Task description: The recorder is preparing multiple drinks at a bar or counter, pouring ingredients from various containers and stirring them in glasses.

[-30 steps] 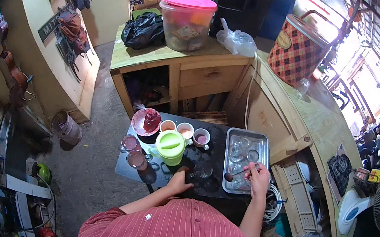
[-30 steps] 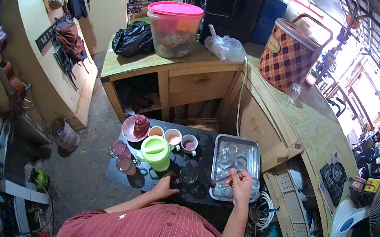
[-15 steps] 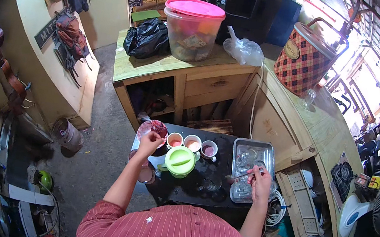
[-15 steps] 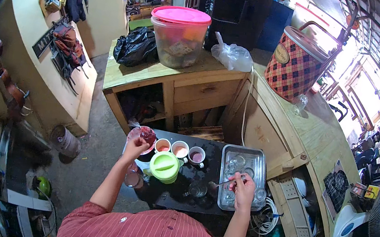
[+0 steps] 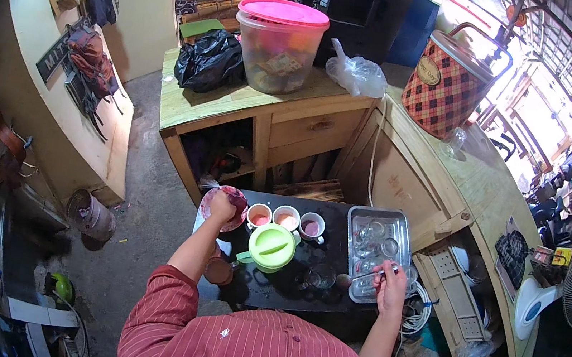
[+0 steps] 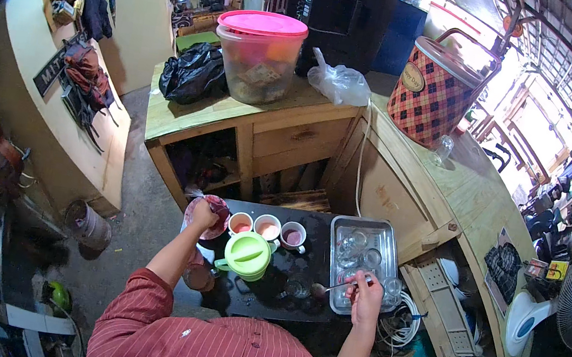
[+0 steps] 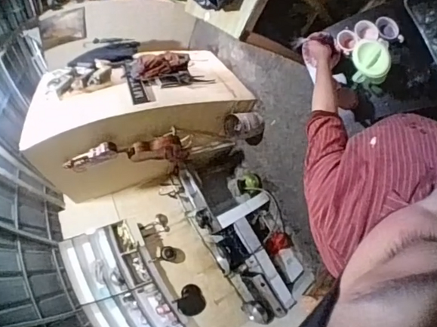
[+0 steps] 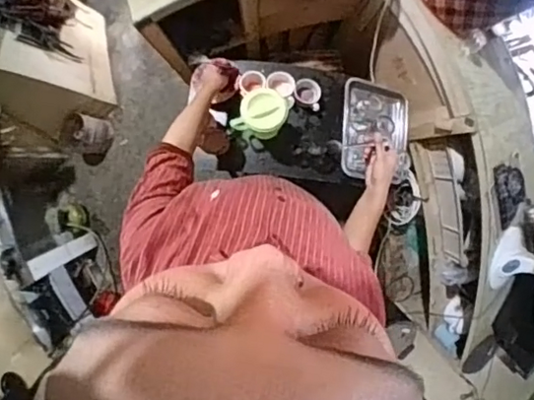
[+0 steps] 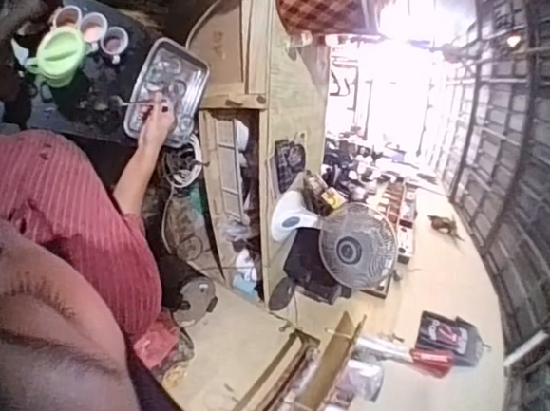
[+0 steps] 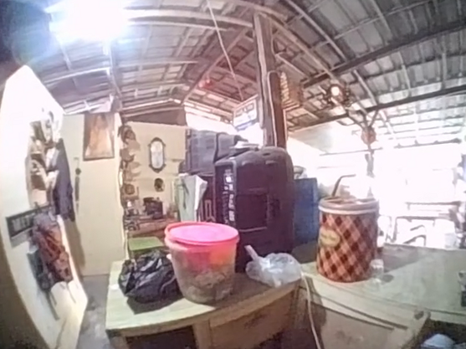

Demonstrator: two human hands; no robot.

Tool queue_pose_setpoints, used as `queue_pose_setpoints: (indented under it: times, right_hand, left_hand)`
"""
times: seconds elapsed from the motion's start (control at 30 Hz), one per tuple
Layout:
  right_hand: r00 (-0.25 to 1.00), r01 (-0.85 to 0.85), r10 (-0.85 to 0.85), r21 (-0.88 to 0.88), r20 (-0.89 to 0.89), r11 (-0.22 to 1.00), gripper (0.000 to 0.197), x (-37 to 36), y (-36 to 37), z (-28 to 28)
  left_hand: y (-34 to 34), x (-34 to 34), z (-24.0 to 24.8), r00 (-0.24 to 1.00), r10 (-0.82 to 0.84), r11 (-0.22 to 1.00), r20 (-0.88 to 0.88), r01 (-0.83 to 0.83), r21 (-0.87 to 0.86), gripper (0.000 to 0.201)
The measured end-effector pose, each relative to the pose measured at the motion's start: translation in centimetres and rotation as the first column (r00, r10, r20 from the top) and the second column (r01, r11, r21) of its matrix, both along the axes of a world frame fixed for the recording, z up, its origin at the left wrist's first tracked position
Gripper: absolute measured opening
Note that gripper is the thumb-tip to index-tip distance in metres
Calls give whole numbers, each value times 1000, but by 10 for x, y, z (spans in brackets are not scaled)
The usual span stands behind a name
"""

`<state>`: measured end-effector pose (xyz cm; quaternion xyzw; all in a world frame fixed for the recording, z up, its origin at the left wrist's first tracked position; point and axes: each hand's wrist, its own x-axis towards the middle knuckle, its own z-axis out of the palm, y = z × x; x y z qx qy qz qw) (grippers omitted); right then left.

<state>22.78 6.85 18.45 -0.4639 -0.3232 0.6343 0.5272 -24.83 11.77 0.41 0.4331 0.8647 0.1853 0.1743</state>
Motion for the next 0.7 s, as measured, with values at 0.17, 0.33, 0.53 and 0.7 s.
queue_pose_setpoints:
  times: [0.17, 0.33, 0.53, 0.7]
  right_hand:
    - [998, 55, -56, -9, -43, 998, 16, -1, 0, 2]
    - [967, 110, -112, -21, -228, 994, 25, -22, 2, 9]
    - [789, -63, -63, -184, -611, 981, 32, -64, -5, 15]
    - [797, -130, 11, -154, -603, 980, 32, -94, -19, 20]
  left_hand:
    - [-7, 0, 34, 999, 40, 981, -14, -36, 192, 47]
    - [-43, 11, 105, 930, -46, 867, 366, -145, 477, 49]
    - [-101, 74, 164, 582, -377, 619, 721, -420, 663, 47]
    - [-134, 116, 191, 321, -362, 653, 875, -582, 484, 72]
